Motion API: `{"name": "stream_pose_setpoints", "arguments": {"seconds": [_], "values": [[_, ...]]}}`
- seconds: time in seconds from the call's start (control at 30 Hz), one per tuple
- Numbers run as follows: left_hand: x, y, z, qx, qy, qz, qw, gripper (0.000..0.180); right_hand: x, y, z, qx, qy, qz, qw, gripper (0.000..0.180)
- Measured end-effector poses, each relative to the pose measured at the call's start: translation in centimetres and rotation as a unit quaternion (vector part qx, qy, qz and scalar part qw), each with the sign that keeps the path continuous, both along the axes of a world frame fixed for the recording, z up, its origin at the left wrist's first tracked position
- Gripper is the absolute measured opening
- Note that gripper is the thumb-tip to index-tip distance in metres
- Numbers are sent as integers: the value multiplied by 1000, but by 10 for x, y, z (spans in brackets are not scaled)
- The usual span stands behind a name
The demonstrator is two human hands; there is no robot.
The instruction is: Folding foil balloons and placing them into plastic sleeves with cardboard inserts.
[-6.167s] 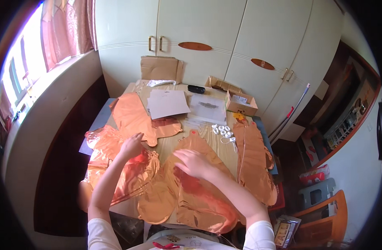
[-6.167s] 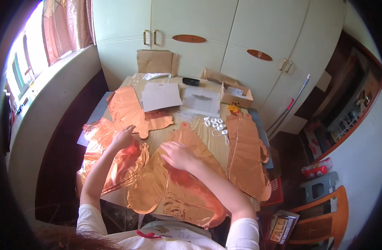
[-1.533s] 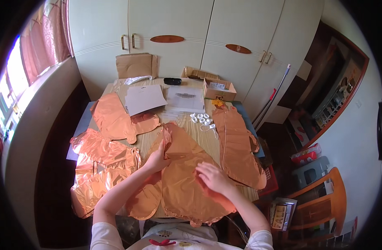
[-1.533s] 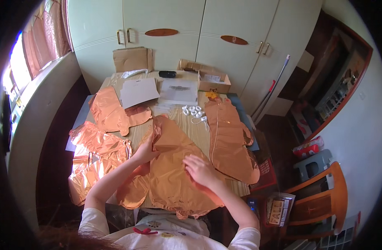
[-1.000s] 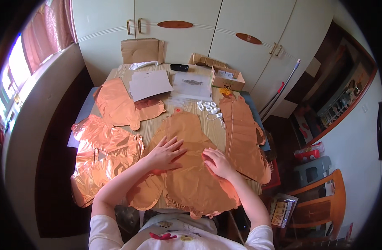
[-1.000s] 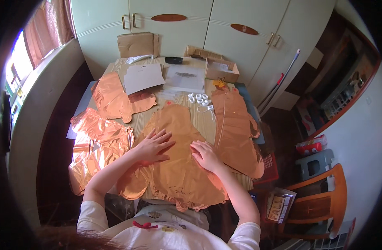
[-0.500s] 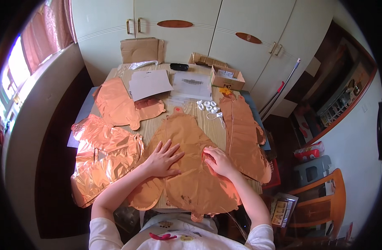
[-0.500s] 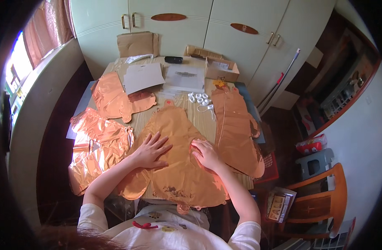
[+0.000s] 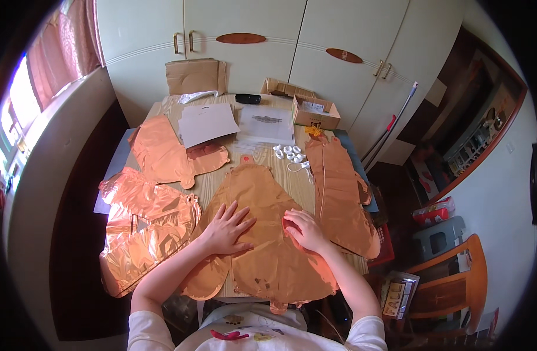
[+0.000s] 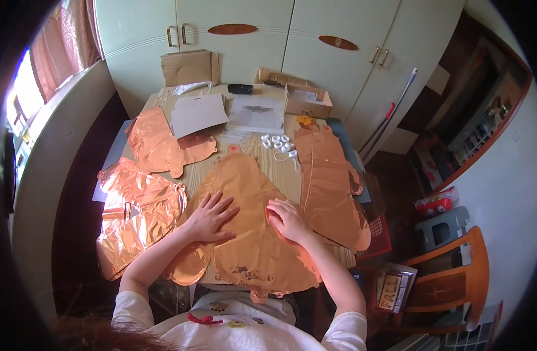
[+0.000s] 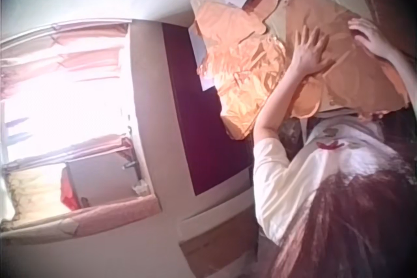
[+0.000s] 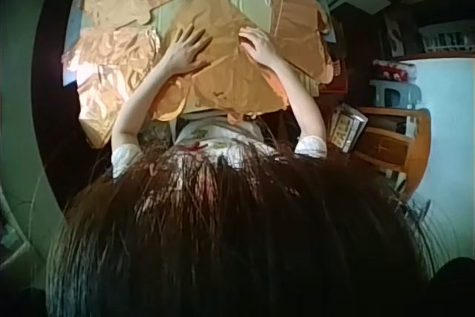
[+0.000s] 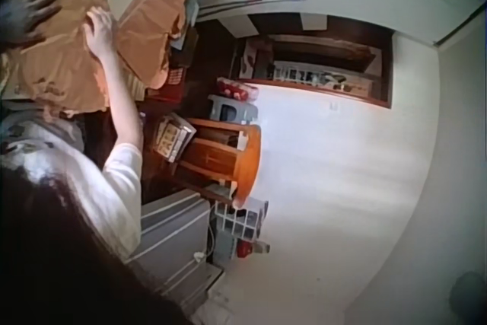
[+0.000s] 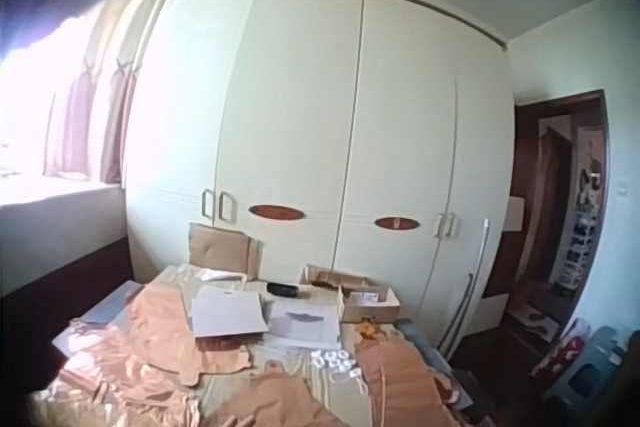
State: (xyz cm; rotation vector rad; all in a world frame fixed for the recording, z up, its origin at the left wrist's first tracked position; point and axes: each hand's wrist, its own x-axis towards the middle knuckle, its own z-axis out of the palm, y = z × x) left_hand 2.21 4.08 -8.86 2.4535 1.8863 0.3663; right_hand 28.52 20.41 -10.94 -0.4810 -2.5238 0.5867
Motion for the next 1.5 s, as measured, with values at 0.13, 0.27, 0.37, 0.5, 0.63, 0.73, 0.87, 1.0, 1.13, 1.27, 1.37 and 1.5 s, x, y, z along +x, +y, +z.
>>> {"name": "stream_pose_setpoints", "arguments": {"seconds": [0.13,0.27,0.37,0.5,0.63,0.73,0.87,1.0,1.13,1.27,1.37,1.5], "values": [[-2,-2,1,9,3,1,1000,76,-2,-2,0,3,6,0,1000,31],[2,3,6,-4,-12,-4,1000,76,2,1,-7,7,32,0,999,28],[3,5,8,0,-15,-11,1000,76,-1,4,-13,11,63,1,998,25],[5,3,8,-42,-26,22,999,80,-6,0,-3,21,84,-9,996,22],[10,7,7,-55,-30,20,998,85,1,1,-5,-8,57,-17,998,27],[10,7,6,-68,7,12,998,85,12,1,11,-147,55,4,988,29],[9,6,1,-63,11,12,998,82,54,14,73,-182,15,28,983,31],[14,8,6,-61,1,2,998,81,119,20,153,-156,64,-53,984,28],[12,3,9,-65,-10,20,998,82,126,21,165,-124,54,-66,989,28],[12,6,11,-64,-23,18,997,81,99,15,129,-92,11,-32,995,27],[8,4,17,-55,-21,9,998,78,60,7,92,-156,-6,7,988,26],[2,3,11,-28,-11,-4,1000,76,19,10,46,-62,-29,53,996,28]]}}
